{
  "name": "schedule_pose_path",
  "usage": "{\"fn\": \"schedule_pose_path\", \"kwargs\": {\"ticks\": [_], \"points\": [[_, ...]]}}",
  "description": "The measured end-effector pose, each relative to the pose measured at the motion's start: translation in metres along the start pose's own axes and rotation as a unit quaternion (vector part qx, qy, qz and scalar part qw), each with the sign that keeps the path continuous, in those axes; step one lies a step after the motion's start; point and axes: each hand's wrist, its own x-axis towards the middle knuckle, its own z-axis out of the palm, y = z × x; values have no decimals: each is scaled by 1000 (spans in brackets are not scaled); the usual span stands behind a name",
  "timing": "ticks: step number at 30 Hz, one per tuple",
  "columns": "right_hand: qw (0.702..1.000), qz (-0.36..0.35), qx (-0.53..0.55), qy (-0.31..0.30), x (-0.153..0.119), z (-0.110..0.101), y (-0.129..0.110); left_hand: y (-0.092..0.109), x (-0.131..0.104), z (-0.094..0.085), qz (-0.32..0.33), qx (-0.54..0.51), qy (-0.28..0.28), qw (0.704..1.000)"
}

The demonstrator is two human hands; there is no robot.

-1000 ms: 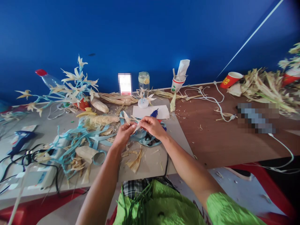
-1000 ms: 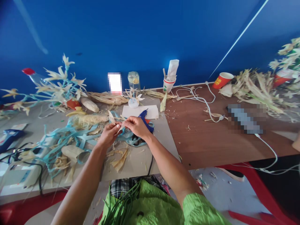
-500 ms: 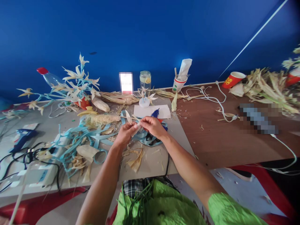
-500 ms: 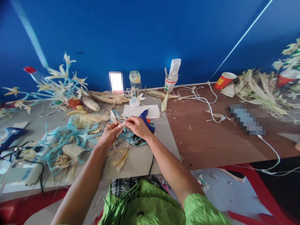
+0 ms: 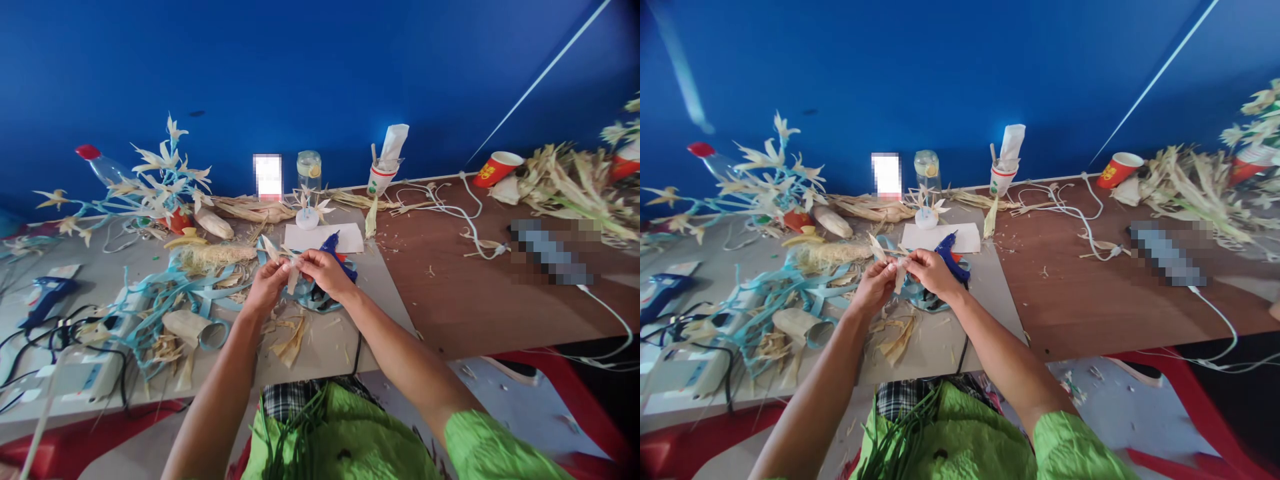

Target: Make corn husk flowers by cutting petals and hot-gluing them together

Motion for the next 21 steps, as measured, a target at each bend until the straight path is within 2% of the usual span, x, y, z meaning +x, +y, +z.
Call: {"fn": "schedule_pose_path", "kwargs": {"ticks": [8,21], "points": [[995,4,-87,-42,-1,-4,1,3,0,0,11,25,1,1000],[997,-8,-78,-4,1,-3,5,-5,3,-7,11,35,-12,999]]}}
